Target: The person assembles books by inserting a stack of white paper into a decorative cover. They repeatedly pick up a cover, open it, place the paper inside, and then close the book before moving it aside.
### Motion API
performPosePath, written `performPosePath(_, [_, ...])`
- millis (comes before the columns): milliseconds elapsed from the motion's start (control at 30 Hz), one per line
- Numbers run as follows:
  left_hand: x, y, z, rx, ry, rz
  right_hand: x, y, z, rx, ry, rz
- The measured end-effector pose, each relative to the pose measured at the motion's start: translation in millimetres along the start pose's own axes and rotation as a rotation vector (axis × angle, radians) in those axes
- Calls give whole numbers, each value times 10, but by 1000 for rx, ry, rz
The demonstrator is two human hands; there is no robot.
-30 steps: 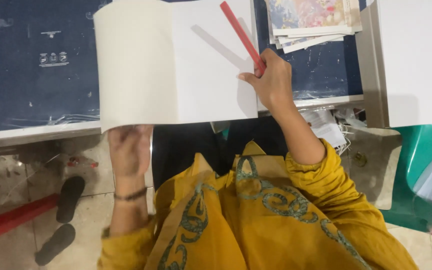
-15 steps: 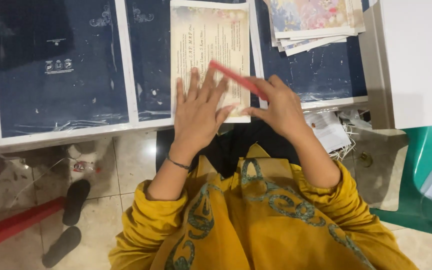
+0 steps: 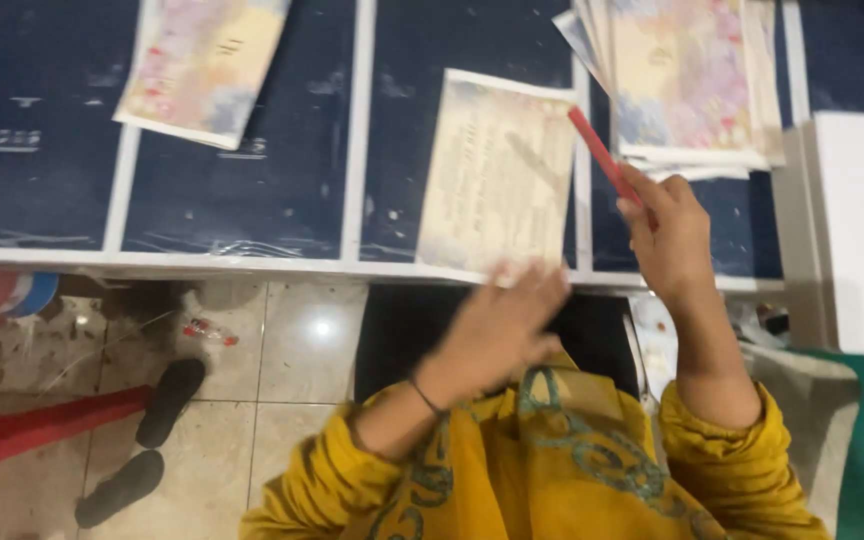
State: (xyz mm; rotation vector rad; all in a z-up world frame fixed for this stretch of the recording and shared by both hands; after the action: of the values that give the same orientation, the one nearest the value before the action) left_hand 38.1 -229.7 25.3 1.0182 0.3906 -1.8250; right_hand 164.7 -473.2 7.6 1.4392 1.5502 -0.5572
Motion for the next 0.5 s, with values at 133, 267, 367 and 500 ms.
performPosePath(133, [159, -175, 101, 226, 209, 107, 528, -122, -558, -386, -12, -122])
performPosePath(267, [785, -255, -277, 226, 148, 51, 1072, -124, -1085, -833, -46, -273])
performPosePath(367, [176, -221, 71, 247, 173, 147, 603, 1018, -1699, 405, 159, -705])
performPosePath(500, [97, -249, 76, 240, 137, 113, 790, 1499, -1189, -109, 137, -185])
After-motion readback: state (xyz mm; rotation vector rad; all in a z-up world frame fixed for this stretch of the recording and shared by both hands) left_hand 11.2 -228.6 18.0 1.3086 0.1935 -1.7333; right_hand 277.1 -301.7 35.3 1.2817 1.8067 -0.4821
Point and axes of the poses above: each hand's wrist, its own y-axis towards the middle knuckle, its own x-axis out of the palm, z = x × y, the point moved 1 cm from there along y, towards the middle knuckle, and after that the axes turned 4 degrees about x, right-handed, at the moved point
